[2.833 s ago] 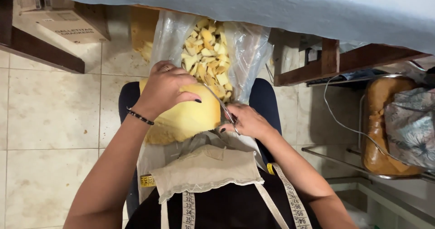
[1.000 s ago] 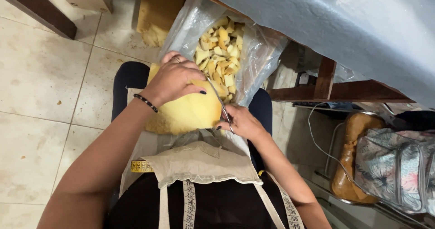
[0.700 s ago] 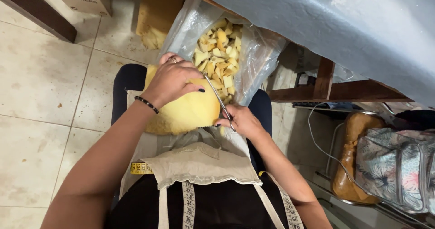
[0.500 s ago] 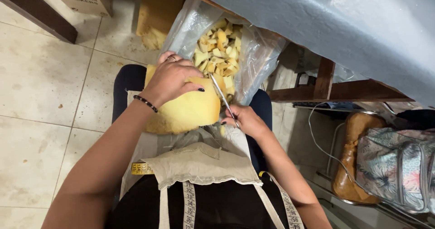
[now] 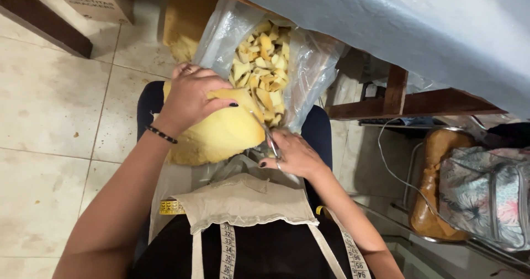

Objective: The person uses a pair of scissors to cut a large piece of yellow foam into smaller, irregular chunks, which are then collected in a plastic bag.

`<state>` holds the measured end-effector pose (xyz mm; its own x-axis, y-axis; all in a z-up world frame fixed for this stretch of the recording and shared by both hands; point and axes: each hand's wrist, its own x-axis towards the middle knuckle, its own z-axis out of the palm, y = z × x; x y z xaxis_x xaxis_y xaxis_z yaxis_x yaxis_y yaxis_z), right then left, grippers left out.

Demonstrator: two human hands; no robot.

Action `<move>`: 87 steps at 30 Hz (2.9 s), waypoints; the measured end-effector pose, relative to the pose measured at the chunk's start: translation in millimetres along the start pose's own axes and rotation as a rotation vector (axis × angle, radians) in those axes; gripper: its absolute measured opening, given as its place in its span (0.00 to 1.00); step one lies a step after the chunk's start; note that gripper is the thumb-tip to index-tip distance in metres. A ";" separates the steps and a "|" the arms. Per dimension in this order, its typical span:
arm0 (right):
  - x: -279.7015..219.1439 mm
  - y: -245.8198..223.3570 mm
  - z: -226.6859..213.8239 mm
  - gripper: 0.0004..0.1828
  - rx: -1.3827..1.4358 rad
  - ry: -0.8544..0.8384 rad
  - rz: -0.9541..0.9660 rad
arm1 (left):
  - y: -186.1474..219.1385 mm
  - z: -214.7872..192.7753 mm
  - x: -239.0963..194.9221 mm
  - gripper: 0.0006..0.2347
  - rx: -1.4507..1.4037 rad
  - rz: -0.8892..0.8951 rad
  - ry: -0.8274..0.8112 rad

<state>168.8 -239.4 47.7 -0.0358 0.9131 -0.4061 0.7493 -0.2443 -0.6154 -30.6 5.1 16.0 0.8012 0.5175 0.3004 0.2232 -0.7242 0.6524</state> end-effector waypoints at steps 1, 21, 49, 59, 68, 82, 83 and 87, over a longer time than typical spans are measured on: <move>1.0 -6.5 -1.4 0.34 0.003 0.005 0.003 | -1.8 2.5 0.1 0.15 0.000 0.006 -0.004; -3.7 44.8 22.8 0.26 0.328 0.012 -0.024 | -9.3 -21.0 -3.5 0.17 0.141 -0.042 0.160; 6.5 23.6 37.4 0.17 0.429 0.155 0.045 | -6.9 -25.7 -4.3 0.16 0.114 -0.057 0.195; 12.8 4.8 24.1 0.29 0.237 0.121 -0.275 | 5.1 -40.8 4.2 0.14 -0.269 -0.027 0.078; 10.9 -15.0 63.3 0.20 0.352 0.277 -0.102 | -0.6 -33.5 9.5 0.12 -0.272 -0.032 0.067; 25.2 -15.5 25.5 0.25 0.273 0.284 -0.044 | 5.7 -31.4 14.9 0.13 -0.182 0.094 0.035; 25.7 -14.0 30.4 0.25 0.266 0.303 -0.023 | 8.4 -34.1 15.3 0.12 -0.167 0.093 0.032; 22.9 -18.1 30.4 0.27 0.196 0.303 0.078 | 18.6 -36.4 17.3 0.14 0.022 0.096 0.014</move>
<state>134.3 -224.0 28.9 0.2357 0.9373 -0.2568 0.5998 -0.3482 -0.7204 -32.8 17.1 58.6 0.8115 0.4517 0.3707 0.1581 -0.7804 0.6049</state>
